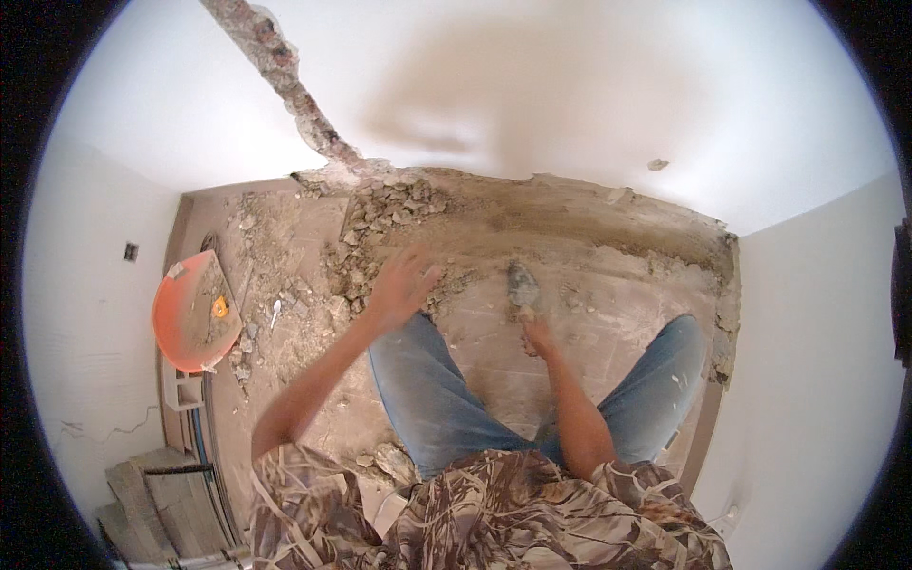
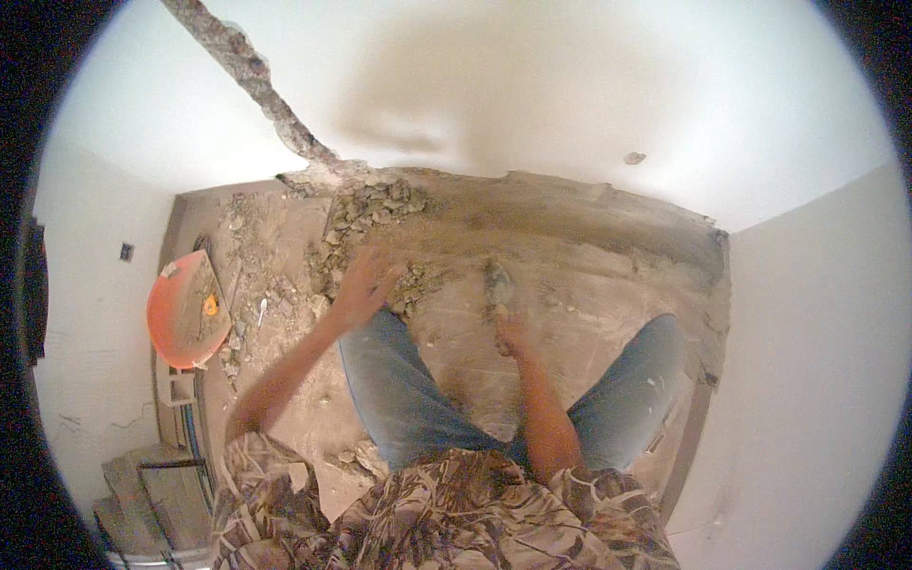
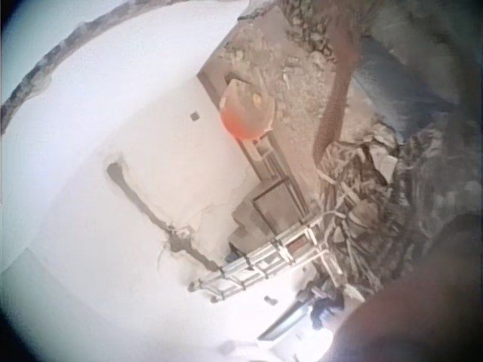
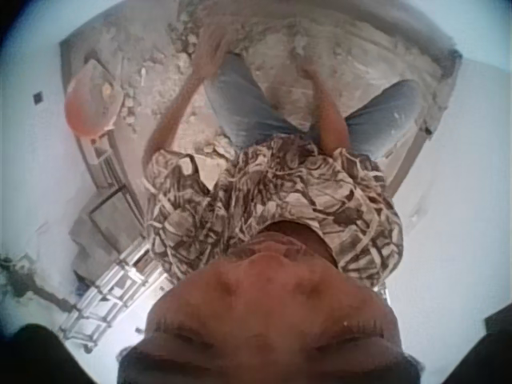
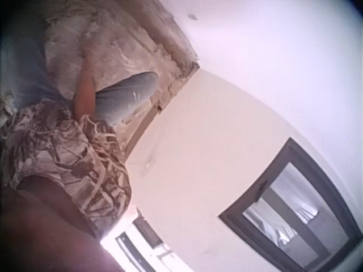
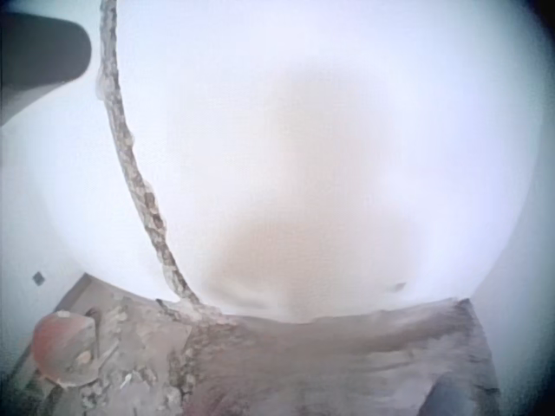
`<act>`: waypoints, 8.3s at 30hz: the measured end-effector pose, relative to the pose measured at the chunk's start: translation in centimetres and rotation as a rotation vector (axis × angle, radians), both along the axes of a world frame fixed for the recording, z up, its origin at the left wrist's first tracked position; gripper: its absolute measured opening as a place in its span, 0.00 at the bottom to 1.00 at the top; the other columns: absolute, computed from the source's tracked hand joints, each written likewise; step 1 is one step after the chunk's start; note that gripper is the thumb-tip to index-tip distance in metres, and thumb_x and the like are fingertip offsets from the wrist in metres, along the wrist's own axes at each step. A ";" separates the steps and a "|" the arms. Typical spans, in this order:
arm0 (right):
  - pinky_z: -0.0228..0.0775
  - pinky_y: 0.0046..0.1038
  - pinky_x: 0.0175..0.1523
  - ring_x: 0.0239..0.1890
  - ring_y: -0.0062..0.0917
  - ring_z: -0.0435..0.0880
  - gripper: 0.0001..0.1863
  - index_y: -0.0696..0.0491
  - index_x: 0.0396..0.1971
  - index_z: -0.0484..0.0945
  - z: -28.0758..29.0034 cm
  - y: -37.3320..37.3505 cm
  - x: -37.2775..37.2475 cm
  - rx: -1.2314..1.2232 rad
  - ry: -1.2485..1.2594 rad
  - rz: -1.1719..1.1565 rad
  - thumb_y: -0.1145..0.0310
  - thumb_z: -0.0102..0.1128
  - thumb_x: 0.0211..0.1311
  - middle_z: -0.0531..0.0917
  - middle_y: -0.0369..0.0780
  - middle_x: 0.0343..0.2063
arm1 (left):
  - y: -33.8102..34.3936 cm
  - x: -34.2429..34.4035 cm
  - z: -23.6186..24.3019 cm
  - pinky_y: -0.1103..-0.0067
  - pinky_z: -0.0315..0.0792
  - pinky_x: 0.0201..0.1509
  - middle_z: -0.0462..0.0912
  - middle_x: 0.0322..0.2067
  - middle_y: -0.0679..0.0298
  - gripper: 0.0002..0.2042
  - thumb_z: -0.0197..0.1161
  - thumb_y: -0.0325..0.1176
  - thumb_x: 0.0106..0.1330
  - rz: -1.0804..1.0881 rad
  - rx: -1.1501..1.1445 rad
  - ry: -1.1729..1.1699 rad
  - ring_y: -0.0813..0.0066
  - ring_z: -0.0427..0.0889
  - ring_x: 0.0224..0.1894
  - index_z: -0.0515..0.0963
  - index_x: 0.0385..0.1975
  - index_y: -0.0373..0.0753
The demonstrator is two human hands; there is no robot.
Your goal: The person uses a demolition hammer to break up concrete at the base of a wall and on the floor. They then use a trowel to scrape and clear the loosened concrete debris from the wall base.
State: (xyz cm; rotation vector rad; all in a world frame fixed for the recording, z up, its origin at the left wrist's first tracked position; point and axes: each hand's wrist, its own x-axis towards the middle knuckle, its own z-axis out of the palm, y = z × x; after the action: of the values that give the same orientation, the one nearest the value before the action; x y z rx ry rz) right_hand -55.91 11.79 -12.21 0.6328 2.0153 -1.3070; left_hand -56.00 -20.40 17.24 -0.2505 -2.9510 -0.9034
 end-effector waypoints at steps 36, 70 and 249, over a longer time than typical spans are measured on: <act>0.73 0.44 0.48 0.42 0.45 0.81 0.21 0.47 0.56 0.69 44.5 -9.6 -19.2 1.022 0.711 1.551 0.58 0.52 0.66 0.78 0.45 0.41 | -0.6 14.7 -26.6 0.45 0.43 0.71 0.64 0.65 0.53 0.27 0.55 0.43 0.64 0.219 -0.273 0.014 0.53 0.59 0.70 0.67 0.63 0.43; 0.71 0.44 0.56 0.51 0.47 0.80 0.27 0.50 0.58 0.75 9.7 -13.3 -30.3 0.552 0.481 1.349 0.49 0.54 0.66 0.82 0.52 0.47 | -19.6 14.1 -27.6 0.51 0.44 0.72 0.55 0.70 0.53 0.28 0.53 0.47 0.67 1.263 -0.187 -0.192 0.51 0.56 0.71 0.65 0.64 0.39; 0.74 0.47 0.45 0.41 0.49 0.82 0.23 0.48 0.56 0.73 8.0 -28.3 -24.7 0.181 0.834 1.292 0.55 0.58 0.63 0.83 0.51 0.38 | -8.7 16.8 -8.4 0.63 0.54 0.71 0.65 0.62 0.44 0.25 0.54 0.42 0.69 0.859 0.589 -0.062 0.48 0.63 0.66 0.65 0.60 0.32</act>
State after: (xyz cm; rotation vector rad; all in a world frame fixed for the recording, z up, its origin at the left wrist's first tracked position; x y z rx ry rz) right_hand -80.65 -16.53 -4.25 -1.2127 2.3653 -0.5437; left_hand -39.19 -29.12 8.82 0.9742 -2.2555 -1.4901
